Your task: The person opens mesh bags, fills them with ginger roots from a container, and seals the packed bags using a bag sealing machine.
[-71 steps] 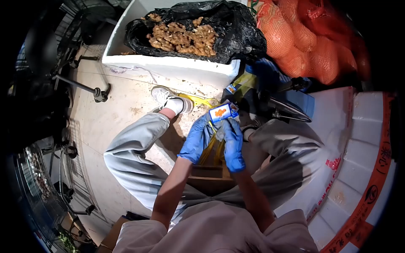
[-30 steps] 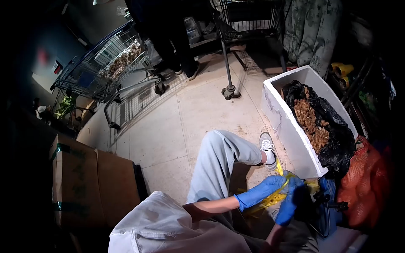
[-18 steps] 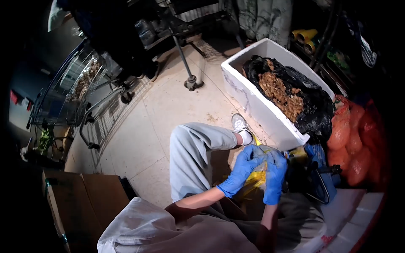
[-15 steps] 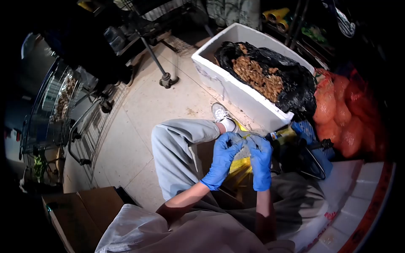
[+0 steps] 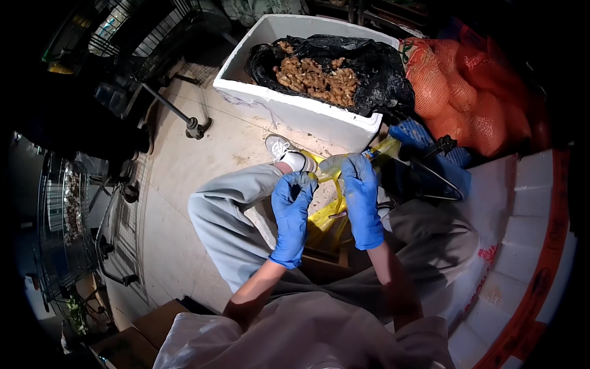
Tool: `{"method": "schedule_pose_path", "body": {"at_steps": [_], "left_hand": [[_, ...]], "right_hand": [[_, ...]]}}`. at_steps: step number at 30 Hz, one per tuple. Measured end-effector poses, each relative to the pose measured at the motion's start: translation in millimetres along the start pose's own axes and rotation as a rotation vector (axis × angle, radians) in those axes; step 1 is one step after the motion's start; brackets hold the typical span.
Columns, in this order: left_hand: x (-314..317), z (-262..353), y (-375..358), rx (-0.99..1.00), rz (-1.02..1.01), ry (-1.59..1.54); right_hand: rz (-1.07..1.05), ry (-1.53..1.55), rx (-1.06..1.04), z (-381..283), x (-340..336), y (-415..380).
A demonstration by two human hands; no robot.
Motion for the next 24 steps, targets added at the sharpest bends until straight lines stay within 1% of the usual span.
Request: {"method": "schedule_pose_path", "body": {"at_steps": [1, 2, 4, 5, 6, 7, 8, 9, 10, 11, 12, 14, 15, 16, 17, 18, 19, 20, 22, 23, 24], "left_hand": [[5.1, -1.3, -5.3, 0.015, -0.023, 0.021], [10.5, -3.1, -11.2, 0.030, -0.048, 0.043], [30.2, -7.5, -26.3, 0.097, -0.124, 0.174], [39.9, -12.2, -34.0, 0.067, -0.148, 0.152], [47.5, -13.1, -38.5, 0.037, -0.167, 0.131], [54.5, -12.4, -38.0, 0.006, -0.242, 0.055], [57.9, -11.8, -38.5, -0.059, -0.263, -0.062], [53.5, -12.9, -32.8, -0.083, -0.219, -0.061], [48.1, -13.6, -25.7, -0.109, -0.175, -0.059], [48.8, -14.0, -16.0, -0.082, -0.221, -0.140], [49.2, -13.6, -9.2, -0.095, -0.244, -0.185], [58.5, -7.4, -1.5, -0.043, -0.385, -0.117], [72.0, 3.8, -3.5, -0.112, -0.407, -0.065], [72.8, 5.0, -3.5, -0.114, -0.413, -0.061], [76.0, -0.6, -5.7, -0.222, -0.467, -0.098], [78.9, -5.8, -8.6, -0.329, -0.518, -0.137], [75.9, -19.0, -11.5, -0.378, -0.592, -0.127], [73.0, -22.2, -14.3, -0.378, -0.593, -0.126], [68.3, -36.8, -27.0, -0.532, -0.623, -0.099], [59.9, -43.2, -24.3, -0.500, -0.570, -0.103], [56.7, -41.4, -20.0, -0.561, -0.446, -0.179]], "right_hand": [[-0.010, 0.111, 0.049, -7.4, -2.7, 2.7], [0.015, 0.113, 0.044, -4.0, -10.0, 4.9], [0.003, 0.250, 0.200, 16.2, -16.8, 7.4], [-0.092, 0.087, -0.015, -2.5, -12.9, 9.6], [-0.078, 0.030, 0.085, 12.8, -18.1, 10.3], [-0.069, 0.050, 0.032, 15.4, -20.9, 12.1], [-0.062, 0.071, -0.019, 17.8, -24.0, 13.5], [-0.052, 0.078, -0.016, 15.5, -27.3, 14.1], [-0.141, 0.096, -0.014, 8.6, -22.9, 13.0], [-0.230, 0.115, -0.011, 2.1, -18.3, 10.3], [-0.251, 0.000, -0.059, -5.1, -16.7, 8.0], [-0.256, -0.035, -0.138, -5.3, -15.1, 2.1], [-0.246, -0.032, -0.138, -6.0, -16.7, 0.9], [-0.222, 0.023, -0.067, -2.7, -19.5, 1.3], [-0.199, 0.077, 0.003, 0.5, -22.1, 2.1], [-0.195, 0.078, 0.000, -1.3, -24.4, 4.7], [-0.190, 0.038, -0.058, -7.0, -27.8, 9.7], [-0.186, -0.002, -0.113, -12.1, -30.5, 14.0], [-0.187, 0.004, -0.073, -12.9, -32.7, 19.5], [-0.225, -0.037, -0.068, -16.1, -30.8, 19.8], [-0.261, -0.077, -0.065, -17.8, -28.5, 19.6]]}}
Point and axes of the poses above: each hand's wrist, its own y-axis towards the middle knuckle, its own x-axis out of the palm, z = x × y, the point moved 8 cm from there along y, towards the middle knuckle, and after that the axes turned 9 degrees about y, right-handed, at the moved point
